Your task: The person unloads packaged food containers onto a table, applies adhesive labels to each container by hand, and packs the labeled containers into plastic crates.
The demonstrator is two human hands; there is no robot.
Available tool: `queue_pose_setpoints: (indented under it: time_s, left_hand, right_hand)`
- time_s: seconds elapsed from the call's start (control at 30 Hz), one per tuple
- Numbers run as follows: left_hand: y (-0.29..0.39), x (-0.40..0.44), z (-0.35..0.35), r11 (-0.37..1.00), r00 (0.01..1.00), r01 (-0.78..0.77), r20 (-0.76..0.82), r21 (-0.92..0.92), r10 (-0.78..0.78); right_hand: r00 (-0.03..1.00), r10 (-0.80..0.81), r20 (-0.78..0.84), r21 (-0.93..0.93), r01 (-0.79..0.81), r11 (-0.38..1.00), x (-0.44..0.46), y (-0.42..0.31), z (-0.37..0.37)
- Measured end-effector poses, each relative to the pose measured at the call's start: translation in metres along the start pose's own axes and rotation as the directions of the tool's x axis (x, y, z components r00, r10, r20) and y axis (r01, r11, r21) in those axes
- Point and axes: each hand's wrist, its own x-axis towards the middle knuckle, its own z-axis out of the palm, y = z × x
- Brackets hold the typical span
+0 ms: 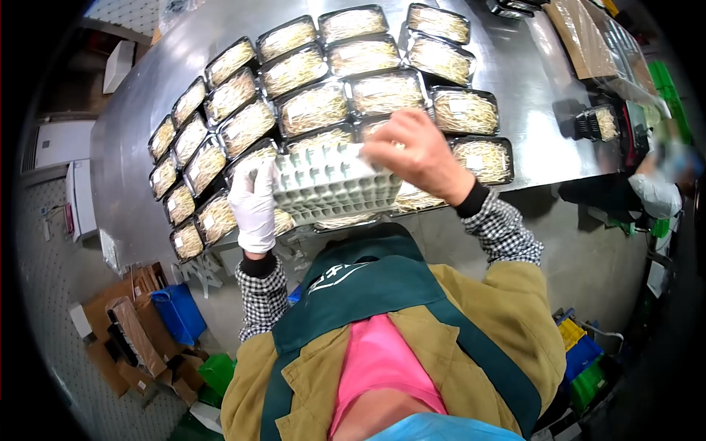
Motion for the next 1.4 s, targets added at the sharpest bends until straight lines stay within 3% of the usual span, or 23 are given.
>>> queue_pose_setpoints:
  time_s: [0.1, 0.13, 0.17, 0.2, 0.23, 0.27, 0.37, 0.43, 0.47, 0.5, 0.57, 0.6, 0.77, 0.9, 0.97, 1.0, 1.03, 1.1, 1.17, 1.23, 1.3, 1.37, 1.4]
  left_hand:
    - [-0.013, 0.003, -0.004, 0.983, 0.982, 0.184, 0.036, 0.004, -0.184]
    - [-0.015, 0.003, -0.005, 0.979, 0.978, 0.199, 0.068, -0.043, -0.196]
    - [-0.007, 0.002, -0.005, 0.977, 0.976, 0.209, 0.069, -0.035, -0.206]
    - [-0.004, 0.002, -0.009, 0.969, 0.966, 0.245, 0.102, -0.044, -0.239]
    - [-0.002, 0.001, -0.012, 0.959, 0.954, 0.279, 0.132, -0.053, -0.270]
    - [0.005, 0.000, -0.011, 0.923, 0.929, 0.367, 0.104, -0.117, -0.356]
    - [0.007, -0.001, -0.019, 0.915, 0.927, 0.370, 0.123, -0.159, -0.353]
    - [-0.001, -0.001, -0.026, 0.927, 0.929, 0.366, 0.095, -0.085, -0.358]
    - [-0.002, 0.000, -0.025, 0.920, 0.932, 0.362, 0.084, -0.150, -0.353]
    - [-0.003, 0.000, -0.025, 0.910, 0.934, 0.357, 0.072, -0.212, -0.350]
    - [-0.007, 0.003, -0.038, 0.911, 0.922, 0.386, 0.018, -0.148, -0.387]
    - [-0.006, 0.003, -0.042, 0.895, 0.912, 0.401, -0.004, -0.195, -0.410]
    - [-0.012, 0.004, -0.060, 0.873, 0.912, 0.374, -0.047, -0.313, -0.408]
    - [-0.015, 0.007, -0.064, 0.873, 0.927, 0.345, -0.017, -0.343, -0.374]
    - [-0.015, 0.008, -0.063, 0.861, 0.924, 0.334, -0.045, -0.383, -0.379]
    - [-0.014, 0.007, -0.062, 0.865, 0.918, 0.336, -0.075, -0.373, -0.389]
    - [-0.015, 0.007, -0.068, 0.868, 0.912, 0.339, -0.101, -0.363, -0.398]
    - [-0.017, 0.004, -0.073, 0.823, 0.883, 0.387, -0.091, -0.416, -0.461]
    - [-0.019, 0.004, -0.072, 0.797, 0.862, 0.404, -0.104, -0.450, -0.495]
    - [-0.010, 0.013, -0.060, 0.756, 0.823, 0.434, -0.126, -0.489, -0.554]
    - [-0.010, 0.019, -0.058, 0.786, 0.853, 0.416, -0.104, -0.458, -0.512]
    - [-0.012, 0.022, -0.054, 0.839, 0.878, 0.378, -0.135, -0.391, -0.458]
    - [-0.011, 0.024, -0.053, 0.851, 0.878, 0.374, -0.154, -0.368, -0.453]
  right_hand:
    - [0.992, 0.123, -0.014, 0.409, -0.107, 0.906, -0.011, 0.007, -0.006]
    - [0.936, 0.353, 0.001, 0.572, -0.290, 0.767, -0.024, 0.033, -0.003]
    - [0.600, 0.793, 0.105, 0.871, -0.441, 0.218, -0.035, 0.060, 0.006]
    - [0.444, 0.896, -0.024, 0.877, -0.420, 0.232, -0.037, 0.102, 0.009]
    - [0.367, 0.923, -0.114, 0.892, -0.372, 0.258, -0.057, 0.151, 0.026]
    - [0.267, 0.942, -0.203, 0.827, -0.468, 0.311, -0.071, 0.191, 0.041]
    - [0.165, 0.910, -0.379, 0.591, -0.714, 0.376, -0.073, 0.247, 0.080]
    - [0.264, 0.791, -0.553, 0.324, -0.806, 0.495, -0.067, 0.264, 0.104]
    - [0.340, 0.700, -0.628, 0.157, -0.825, 0.543, -0.062, 0.259, 0.109]
    - [0.324, 0.767, -0.555, 0.213, -0.836, 0.507, -0.069, 0.270, 0.120]
    - [0.572, 0.604, -0.555, -0.333, -0.818, 0.468, -0.064, 0.255, 0.107]
    - [0.564, 0.625, -0.540, -0.338, -0.825, 0.452, -0.069, 0.263, 0.105]
    - [0.266, 0.775, -0.573, 0.173, -0.885, 0.432, -0.049, 0.320, 0.092]
    - [0.191, 0.808, -0.558, 0.240, -0.895, 0.377, -0.014, 0.383, 0.119]
    - [0.245, 0.835, -0.492, -0.101, -0.969, 0.225, 0.001, 0.374, 0.116]
    - [0.349, 0.761, -0.547, -0.272, -0.934, 0.233, 0.000, 0.371, 0.119]
    - [0.443, 0.712, -0.545, -0.346, -0.892, 0.291, 0.003, 0.362, 0.115]
    - [0.462, 0.680, -0.569, -0.370, -0.882, 0.290, -0.001, 0.364, 0.114]
    - [0.394, 0.708, -0.586, -0.220, -0.918, 0.330, 0.009, 0.363, 0.126]
    - [0.494, 0.726, -0.479, 0.009, -0.824, 0.567, 0.028, 0.367, 0.166]
    - [0.476, 0.803, -0.357, 0.241, -0.784, 0.572, 0.067, 0.340, 0.201]
    - [0.476, 0.807, -0.349, 0.243, -0.786, 0.569, 0.096, 0.325, 0.237]
    - [0.484, 0.817, -0.315, 0.119, -0.833, 0.540, 0.104, 0.314, 0.249]
